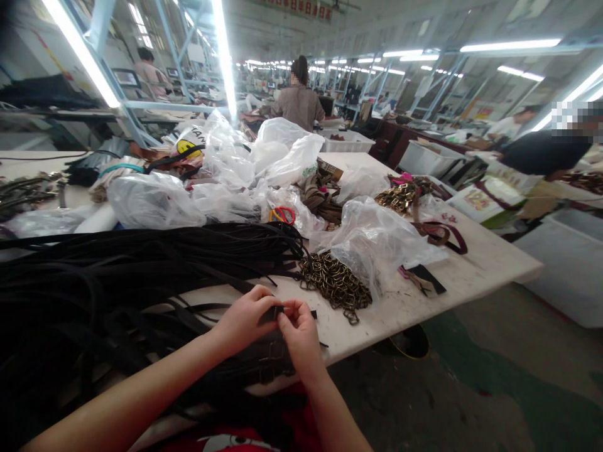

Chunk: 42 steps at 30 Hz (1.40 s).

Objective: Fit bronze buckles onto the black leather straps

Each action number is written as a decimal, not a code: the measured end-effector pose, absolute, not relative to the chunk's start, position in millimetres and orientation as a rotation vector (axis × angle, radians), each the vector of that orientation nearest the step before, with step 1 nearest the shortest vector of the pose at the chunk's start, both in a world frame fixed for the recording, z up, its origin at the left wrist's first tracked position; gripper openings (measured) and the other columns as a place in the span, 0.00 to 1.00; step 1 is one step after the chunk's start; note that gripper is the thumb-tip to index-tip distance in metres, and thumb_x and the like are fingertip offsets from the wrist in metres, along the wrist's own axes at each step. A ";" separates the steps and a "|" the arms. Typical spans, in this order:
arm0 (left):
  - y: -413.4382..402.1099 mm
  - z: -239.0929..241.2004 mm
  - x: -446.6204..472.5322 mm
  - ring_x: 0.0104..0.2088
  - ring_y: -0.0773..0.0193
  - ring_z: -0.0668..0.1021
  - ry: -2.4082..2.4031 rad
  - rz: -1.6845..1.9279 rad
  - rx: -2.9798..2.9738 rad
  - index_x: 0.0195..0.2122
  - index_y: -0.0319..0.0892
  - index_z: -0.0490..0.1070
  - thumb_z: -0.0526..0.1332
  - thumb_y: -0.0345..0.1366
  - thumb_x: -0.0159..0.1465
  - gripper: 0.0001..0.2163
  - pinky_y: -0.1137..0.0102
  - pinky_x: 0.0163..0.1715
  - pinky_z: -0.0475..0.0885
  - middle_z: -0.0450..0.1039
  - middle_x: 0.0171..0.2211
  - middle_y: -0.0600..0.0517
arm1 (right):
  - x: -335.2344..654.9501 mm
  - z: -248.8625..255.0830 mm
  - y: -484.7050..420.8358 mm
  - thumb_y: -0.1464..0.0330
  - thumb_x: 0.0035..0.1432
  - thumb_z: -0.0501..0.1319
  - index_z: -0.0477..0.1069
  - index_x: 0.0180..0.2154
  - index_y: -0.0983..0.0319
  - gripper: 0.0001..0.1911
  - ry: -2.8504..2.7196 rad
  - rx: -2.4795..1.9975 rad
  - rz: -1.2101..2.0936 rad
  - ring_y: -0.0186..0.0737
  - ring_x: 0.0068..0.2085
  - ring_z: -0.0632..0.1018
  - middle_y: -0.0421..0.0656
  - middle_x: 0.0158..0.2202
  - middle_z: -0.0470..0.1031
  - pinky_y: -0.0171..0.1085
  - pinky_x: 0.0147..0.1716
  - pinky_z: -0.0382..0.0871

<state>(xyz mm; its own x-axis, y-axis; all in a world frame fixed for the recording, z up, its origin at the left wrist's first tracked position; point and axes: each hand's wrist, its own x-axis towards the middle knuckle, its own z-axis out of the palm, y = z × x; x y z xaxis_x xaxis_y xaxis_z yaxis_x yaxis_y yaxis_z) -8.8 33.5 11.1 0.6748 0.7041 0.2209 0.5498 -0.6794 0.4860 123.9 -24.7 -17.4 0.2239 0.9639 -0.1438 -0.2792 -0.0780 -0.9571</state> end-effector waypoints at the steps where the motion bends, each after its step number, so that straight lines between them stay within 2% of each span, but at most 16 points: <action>1: 31.8 14.0 -8.5 0.38 0.61 0.70 0.986 0.547 2.583 0.38 0.44 0.68 0.60 0.37 0.55 0.10 0.67 0.38 0.67 0.66 0.37 0.50 | 123.0 -16.8 -27.1 0.64 0.48 0.62 0.61 0.37 0.59 0.14 -0.762 -1.199 1.220 0.33 0.31 0.70 0.36 0.29 0.65 0.31 0.31 0.64; 5: 24.0 26.1 -14.5 0.40 0.58 0.70 0.927 0.505 2.772 0.33 0.43 0.70 0.56 0.39 0.58 0.07 0.61 0.45 0.61 0.70 0.35 0.49 | 128.5 -15.7 -41.2 0.65 0.46 0.62 0.60 0.36 0.59 0.15 -0.717 -1.329 1.116 0.34 0.30 0.69 0.36 0.28 0.65 0.32 0.30 0.64; 8: 15.5 31.8 -29.4 0.34 0.61 0.72 0.814 0.307 2.768 0.31 0.42 0.70 0.57 0.38 0.56 0.07 0.62 0.47 0.60 0.71 0.27 0.50 | 137.7 -18.5 -57.1 0.65 0.46 0.60 0.61 0.35 0.59 0.13 -0.758 -1.433 1.059 0.35 0.30 0.69 0.38 0.28 0.65 0.33 0.30 0.64; 11: 7.8 31.1 -49.4 0.29 0.61 0.73 0.789 0.051 2.629 0.29 0.42 0.71 0.60 0.40 0.52 0.08 0.68 0.35 0.65 0.71 0.26 0.50 | 144.8 -23.6 -72.1 0.66 0.48 0.58 0.65 0.34 0.60 0.08 -1.020 -1.518 1.092 0.39 0.32 0.71 0.41 0.29 0.68 0.35 0.32 0.65; 13: 8.8 27.6 -59.9 0.26 0.62 0.72 0.782 -0.094 2.479 0.31 0.43 0.72 0.61 0.45 0.51 0.11 0.72 0.25 0.63 0.72 0.26 0.51 | 148.1 -26.5 -76.8 0.68 0.50 0.56 0.67 0.34 0.60 0.07 -1.244 -1.584 1.058 0.41 0.34 0.71 0.42 0.31 0.70 0.37 0.35 0.65; 15: 17.5 22.7 -62.5 0.25 0.63 0.72 0.801 -0.135 2.365 0.34 0.45 0.72 0.61 0.48 0.51 0.15 0.74 0.22 0.61 0.72 0.27 0.53 | 151.7 -28.2 -75.4 0.67 0.52 0.55 0.69 0.35 0.59 0.08 -1.381 -1.657 0.954 0.42 0.35 0.71 0.43 0.33 0.71 0.38 0.36 0.64; 17: 32.5 16.4 -54.0 0.27 0.63 0.73 0.880 -0.035 2.364 0.35 0.45 0.72 0.57 0.47 0.56 0.13 0.74 0.25 0.62 0.72 0.28 0.53 | 155.6 -29.3 -68.7 0.65 0.53 0.55 0.69 0.37 0.60 0.09 -1.394 -1.711 0.847 0.42 0.35 0.71 0.44 0.34 0.71 0.38 0.36 0.64; 19: 49.0 7.9 -35.7 0.32 0.61 0.73 0.974 0.110 2.423 0.32 0.43 0.72 0.54 0.41 0.60 0.10 0.72 0.31 0.63 0.72 0.30 0.50 | 159.4 -30.1 -59.6 0.63 0.54 0.55 0.68 0.37 0.60 0.10 -1.366 -1.730 0.791 0.42 0.35 0.71 0.44 0.34 0.71 0.38 0.35 0.65; 23: 69.9 -13.7 5.5 0.38 0.54 0.72 0.995 0.161 2.415 0.27 0.39 0.71 0.56 0.28 0.54 0.05 0.64 0.40 0.63 0.71 0.32 0.44 | 168.1 -32.5 -45.8 0.64 0.54 0.55 0.68 0.36 0.61 0.09 -1.364 -1.727 0.729 0.43 0.36 0.72 0.45 0.34 0.71 0.39 0.36 0.65; 26: 74.7 -26.4 17.9 0.41 0.53 0.72 0.993 0.214 2.353 0.25 0.38 0.69 0.55 0.26 0.53 0.05 0.62 0.44 0.61 0.71 0.33 0.43 | 181.5 -37.0 -40.2 0.65 0.53 0.55 0.69 0.36 0.61 0.09 -1.346 -1.746 0.672 0.43 0.36 0.72 0.45 0.33 0.72 0.39 0.37 0.65; 28: 76.7 -29.4 16.9 0.38 0.55 0.73 1.031 0.238 2.267 0.26 0.38 0.68 0.53 0.29 0.55 0.06 0.62 0.41 0.63 0.72 0.31 0.44 | 192.4 -41.0 -33.8 0.65 0.53 0.54 0.68 0.36 0.62 0.10 -1.337 -1.786 0.607 0.43 0.36 0.72 0.45 0.34 0.72 0.39 0.37 0.65; 30: 78.4 -27.7 13.1 0.30 0.60 0.74 1.067 0.232 2.148 0.28 0.39 0.67 0.48 0.32 0.58 0.09 0.66 0.33 0.67 0.72 0.28 0.47 | 200.9 -44.2 -21.9 0.67 0.55 0.52 0.68 0.38 0.62 0.11 -1.394 -1.854 0.508 0.42 0.37 0.73 0.46 0.36 0.72 0.38 0.38 0.65; 34: 76.8 -15.3 7.6 0.19 0.69 0.72 1.057 0.175 1.886 0.31 0.39 0.65 0.44 0.33 0.59 0.11 0.76 0.19 0.65 0.70 0.22 0.54 | 199.8 -47.1 16.3 0.71 0.57 0.50 0.68 0.41 0.61 0.12 -1.749 -2.091 0.325 0.39 0.38 0.73 0.45 0.39 0.71 0.34 0.38 0.64; 39: 68.0 -1.2 4.2 0.17 0.74 0.68 1.079 0.237 1.305 0.31 0.39 0.63 0.50 0.35 0.56 0.06 0.79 0.17 0.63 0.67 0.22 0.57 | 181.8 -51.9 54.7 0.75 0.56 0.51 0.71 0.34 0.65 0.09 -1.878 -2.188 0.321 0.46 0.37 0.74 0.52 0.35 0.72 0.38 0.35 0.63; 42: 65.3 -0.2 1.9 0.17 0.75 0.67 1.095 0.264 1.238 0.32 0.39 0.64 0.51 0.35 0.57 0.06 0.79 0.17 0.62 0.67 0.22 0.57 | 180.0 -54.5 57.9 0.77 0.55 0.50 0.70 0.32 0.67 0.11 -1.894 -2.180 0.355 0.48 0.37 0.74 0.55 0.34 0.72 0.40 0.35 0.63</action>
<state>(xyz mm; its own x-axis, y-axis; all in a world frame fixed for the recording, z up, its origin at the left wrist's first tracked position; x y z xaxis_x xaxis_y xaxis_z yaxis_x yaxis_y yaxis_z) 1.9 65.3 -0.2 0.5003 0.6905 -0.5224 0.3773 0.3691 0.8493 180.0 57.9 -54.5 0.1349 0.9904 -0.0306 0.9343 -0.1374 -0.3289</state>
